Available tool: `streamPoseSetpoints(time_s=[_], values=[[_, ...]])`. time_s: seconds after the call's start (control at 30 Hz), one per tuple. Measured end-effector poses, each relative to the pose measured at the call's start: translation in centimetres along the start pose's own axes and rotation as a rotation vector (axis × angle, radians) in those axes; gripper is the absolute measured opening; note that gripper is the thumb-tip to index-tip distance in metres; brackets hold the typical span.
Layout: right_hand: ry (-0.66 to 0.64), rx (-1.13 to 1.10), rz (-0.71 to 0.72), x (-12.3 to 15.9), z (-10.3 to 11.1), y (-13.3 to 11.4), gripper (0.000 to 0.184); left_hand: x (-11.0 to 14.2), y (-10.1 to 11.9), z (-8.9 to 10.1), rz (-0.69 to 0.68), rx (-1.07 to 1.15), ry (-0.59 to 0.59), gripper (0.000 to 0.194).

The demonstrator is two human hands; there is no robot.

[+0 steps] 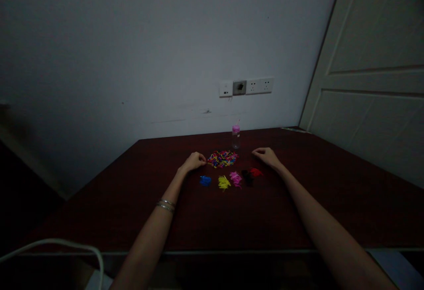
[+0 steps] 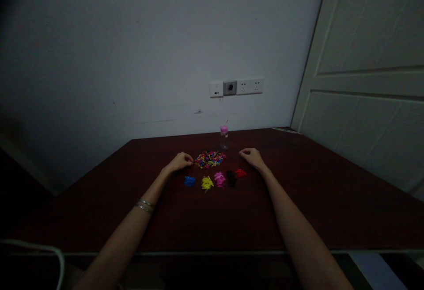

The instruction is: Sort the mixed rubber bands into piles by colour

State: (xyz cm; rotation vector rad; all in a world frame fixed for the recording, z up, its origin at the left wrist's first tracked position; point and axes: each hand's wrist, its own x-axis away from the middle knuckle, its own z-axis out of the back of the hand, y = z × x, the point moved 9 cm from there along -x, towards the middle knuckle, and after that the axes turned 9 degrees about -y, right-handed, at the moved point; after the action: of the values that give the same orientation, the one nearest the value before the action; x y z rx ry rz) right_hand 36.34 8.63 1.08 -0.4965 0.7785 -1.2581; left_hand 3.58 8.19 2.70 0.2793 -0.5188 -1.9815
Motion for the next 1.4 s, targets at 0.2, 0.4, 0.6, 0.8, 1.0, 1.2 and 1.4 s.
streamPoseSetpoints(time_s=[0.2, 0.4, 0.6, 0.8, 1.0, 1.2, 1.4], values=[[-0.023, 0.012, 0.002, -0.1, -0.3, 0.0, 0.028, -0.3, 0.3, -0.5, -0.053, 0.024, 0.007, 0.028], [-0.025, 0.028, -0.006, 0.0, -0.4, -0.2, 0.029, -0.6, 0.6, -0.9, -0.095, 0.003, 0.034, 0.022], [-0.036, 0.034, 0.004, 0.1, -0.5, -0.3, 0.029, -0.4, 0.9, -0.7, -0.113, 0.062, 0.005, 0.022], [-0.044, 0.05, 0.008, 0.0, -0.5, -0.1, 0.03, 0.1, 1.0, 1.1, -0.115, 0.148, 0.049, 0.022], [-0.061, 0.053, 0.012, -0.1, -0.8, 0.0, 0.029, 1.0, 4.4, 0.2, -0.181, 0.332, -0.178, 0.02], [-0.064, 0.051, -0.016, 0.1, -0.8, -0.4, 0.026, 2.3, 8.8, -2.5, -0.262, 0.37, -0.431, 0.017], [-0.065, 0.057, -0.001, 0.2, -0.8, -0.8, 0.025, 2.4, 9.4, -4.4, -0.271, 0.329, -0.533, 0.014]])
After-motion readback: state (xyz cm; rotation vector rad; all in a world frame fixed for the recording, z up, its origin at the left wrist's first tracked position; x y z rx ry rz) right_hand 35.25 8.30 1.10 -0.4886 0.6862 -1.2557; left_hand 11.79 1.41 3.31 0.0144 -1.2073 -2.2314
